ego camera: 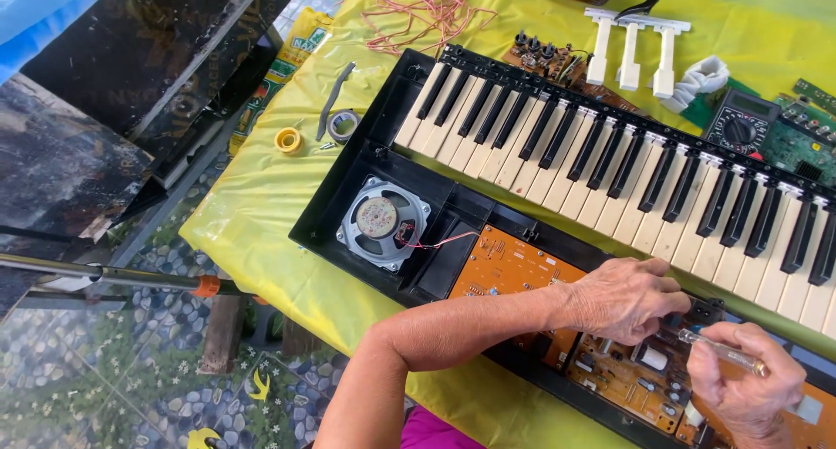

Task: Repairing an electronic keyboard by removing screws from a circuit board and soldering components.

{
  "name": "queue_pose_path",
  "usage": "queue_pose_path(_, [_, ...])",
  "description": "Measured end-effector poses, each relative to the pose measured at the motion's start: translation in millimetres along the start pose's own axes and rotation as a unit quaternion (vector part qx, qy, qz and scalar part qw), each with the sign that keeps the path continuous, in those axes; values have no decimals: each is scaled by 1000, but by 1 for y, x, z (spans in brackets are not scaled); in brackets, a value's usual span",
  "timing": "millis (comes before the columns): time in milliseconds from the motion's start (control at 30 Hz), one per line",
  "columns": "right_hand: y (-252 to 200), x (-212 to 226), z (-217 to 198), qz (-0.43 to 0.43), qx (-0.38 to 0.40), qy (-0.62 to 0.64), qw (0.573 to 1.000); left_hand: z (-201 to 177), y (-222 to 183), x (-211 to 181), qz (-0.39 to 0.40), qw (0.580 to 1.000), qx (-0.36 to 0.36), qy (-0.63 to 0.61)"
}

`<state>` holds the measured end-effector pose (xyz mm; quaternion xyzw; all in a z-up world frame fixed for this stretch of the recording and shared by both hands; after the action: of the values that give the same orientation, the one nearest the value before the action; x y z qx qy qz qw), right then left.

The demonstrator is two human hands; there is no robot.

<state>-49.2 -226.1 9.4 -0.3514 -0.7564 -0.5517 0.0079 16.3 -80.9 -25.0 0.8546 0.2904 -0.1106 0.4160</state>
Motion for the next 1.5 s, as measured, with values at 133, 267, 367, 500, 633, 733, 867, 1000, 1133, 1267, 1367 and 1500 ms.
queue_pose_path(133, [0, -2, 1, -2, -12, 9, 1000, 3, -2, 2, 5, 1000, -9, 4])
queue_pose_path(267, [1, 2, 1, 3, -5, -13, 1000, 4, 0, 3, -2, 1000, -14, -7])
queue_pose_path(367, [0, 0, 2, 9, -8, -12, 1000, 7, 0, 4, -10, 1000, -5, -11])
queue_pose_path(500, [-2, -1, 4, 19, -18, -2, 1000, 13, 0, 7, -7, 1000, 7, -11])
queue_pose_path(633, [4, 7, 8, 2, -8, 5, 1000, 11, 1, 6, -19, 1000, 6, -20])
queue_pose_path(733, [7, 11, 10, -4, -12, 3, 1000, 15, 0, 8, -15, 1000, 7, -5])
queue_pose_path(867, [5, 12, 13, 4, -1, 32, 999, 7, 3, 5, -8, 1000, -9, -7])
queue_pose_path(1000, [3, 11, 15, 68, 38, 0, 997, -2, 5, 0, 3, 1000, -2, -2])
queue_pose_path(1133, [3, 17, 16, 19, 43, -15, 999, -9, 5, -3, 15, 1000, -6, -8])
queue_pose_path(1267, [12, 28, 17, 15, 40, -39, 998, -13, 5, -4, 19, 1000, -12, 10])
queue_pose_path(1367, [11, 25, 17, 8, 39, -37, 999, -14, 4, -4, 21, 1000, -7, 8])
queue_pose_path(1500, [7, 24, 19, -12, 55, -33, 998, -22, 7, -5, 18, 1000, 2, -5])
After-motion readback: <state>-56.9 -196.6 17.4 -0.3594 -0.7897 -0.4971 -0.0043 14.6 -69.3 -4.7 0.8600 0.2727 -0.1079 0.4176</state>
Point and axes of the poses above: each hand's wrist, its own y-axis towards the middle knuckle, its own z-axis out of the palm, x = y × z, the point moved 6 cm from there along y, towards the middle knuckle, and after that the axes turned 13 degrees about -x, right-handed, at the moved point
